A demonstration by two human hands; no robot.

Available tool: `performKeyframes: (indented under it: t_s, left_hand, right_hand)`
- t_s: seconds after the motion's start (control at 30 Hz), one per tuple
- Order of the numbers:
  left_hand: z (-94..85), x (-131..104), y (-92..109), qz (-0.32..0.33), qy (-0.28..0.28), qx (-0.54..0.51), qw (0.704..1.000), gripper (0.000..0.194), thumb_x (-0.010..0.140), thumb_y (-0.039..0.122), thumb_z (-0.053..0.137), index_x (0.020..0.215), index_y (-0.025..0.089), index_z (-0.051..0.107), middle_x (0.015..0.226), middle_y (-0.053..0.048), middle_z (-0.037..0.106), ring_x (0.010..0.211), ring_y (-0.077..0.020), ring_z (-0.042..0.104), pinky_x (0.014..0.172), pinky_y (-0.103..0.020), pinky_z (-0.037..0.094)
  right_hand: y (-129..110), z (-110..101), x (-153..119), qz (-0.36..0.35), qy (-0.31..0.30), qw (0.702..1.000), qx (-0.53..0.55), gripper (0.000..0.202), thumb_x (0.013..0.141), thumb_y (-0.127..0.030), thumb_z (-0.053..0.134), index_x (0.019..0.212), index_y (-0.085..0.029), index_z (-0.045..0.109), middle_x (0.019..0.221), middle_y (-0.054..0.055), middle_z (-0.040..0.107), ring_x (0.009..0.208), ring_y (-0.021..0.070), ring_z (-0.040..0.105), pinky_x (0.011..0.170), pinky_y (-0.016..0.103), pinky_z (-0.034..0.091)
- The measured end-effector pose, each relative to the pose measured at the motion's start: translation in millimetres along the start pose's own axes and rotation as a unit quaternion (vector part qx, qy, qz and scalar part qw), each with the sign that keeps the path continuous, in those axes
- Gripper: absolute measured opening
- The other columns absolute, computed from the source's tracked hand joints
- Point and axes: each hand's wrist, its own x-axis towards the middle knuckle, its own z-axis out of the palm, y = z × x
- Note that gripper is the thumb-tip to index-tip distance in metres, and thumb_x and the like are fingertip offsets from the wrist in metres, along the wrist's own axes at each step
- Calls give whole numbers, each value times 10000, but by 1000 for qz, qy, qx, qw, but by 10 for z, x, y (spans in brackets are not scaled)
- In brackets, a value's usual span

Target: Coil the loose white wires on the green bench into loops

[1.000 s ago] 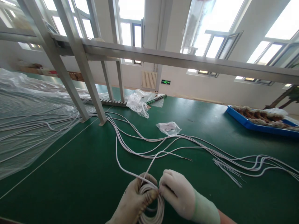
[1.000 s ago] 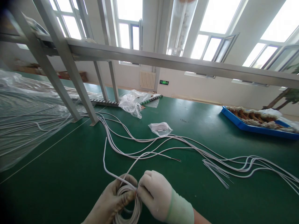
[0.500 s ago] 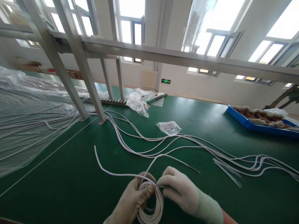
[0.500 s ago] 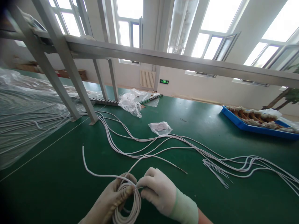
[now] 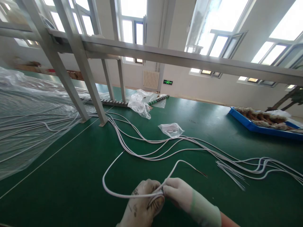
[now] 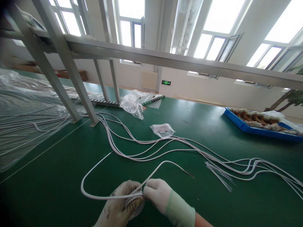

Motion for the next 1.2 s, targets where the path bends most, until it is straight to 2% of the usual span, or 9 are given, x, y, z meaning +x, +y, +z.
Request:
performKeyframes:
  t_s: [0.1,0.23,0.4,0.53,0.67,0.77,0.87,1.03,1.2]
  left_hand:
    - [-20,55,-36,-47,-17,-135,990,440,886,650,613,1005,226,615,976,-80,709,926,-290,638,841,-426,506]
    - [-68,108,-120,-69,-47,-242,967,560,783,692,722,1019,197,607,891,-50,683,853,-253,612,825,-408,489]
    - [-81,86,-99,-66,-70,-283,954,593,758,695,745,1051,200,597,828,-15,626,812,-229,578,781,-373,472]
    - [-48,46,-12,-63,-61,-214,973,535,819,699,665,1024,209,608,916,-55,651,861,-264,600,820,-420,500]
    - [17,9,24,-16,21,-34,999,372,928,600,547,1010,265,689,1013,-83,678,939,-304,618,843,-438,474]
    - [32,25,-4,-1,44,-27,999,379,933,610,531,963,262,675,991,-78,688,934,-298,619,829,-424,472]
    - [6,79,-55,-34,15,-131,991,467,878,695,580,958,236,610,928,-59,697,897,-282,628,801,-406,500]
    - [-18,112,-89,-44,-8,-229,972,608,789,757,660,1062,215,635,852,-30,661,875,-263,614,827,-394,505]
    - [10,69,-98,-61,43,-232,970,758,772,776,658,1259,197,612,1078,-115,702,1078,-338,630,933,-440,529]
  right_hand:
    - [69,-34,-21,-42,28,999,19,210,965,-253,412,796,-222,533,591,-57,430,502,151,438,479,269,373]
    - [106,-153,-94,-250,91,963,-52,192,933,-236,563,1097,-215,662,978,45,588,839,208,570,728,342,503]
    - [77,-229,-105,-337,65,923,-176,164,1014,-310,541,1018,-222,680,1003,66,593,865,221,556,750,364,482]
    - [44,-77,-100,-310,109,921,-209,188,1014,-272,437,883,-222,562,887,40,554,797,219,517,718,368,428]
    - [54,107,-33,-87,107,988,-71,220,960,-265,457,741,-236,459,705,-9,473,657,195,477,608,324,381]
    - [69,106,13,-5,47,998,41,268,974,-330,471,720,-246,450,590,-59,408,519,154,406,498,277,335]
    - [62,19,-7,-63,90,993,52,273,989,-411,503,784,-232,528,628,-50,478,530,153,451,507,274,381]
    - [16,-10,-108,-202,151,968,20,448,1004,-579,536,1119,-203,751,998,84,636,909,260,639,773,375,518]
    - [-15,131,-155,-209,158,964,-45,456,1023,-556,499,1132,-208,773,992,99,658,899,266,646,775,390,498]
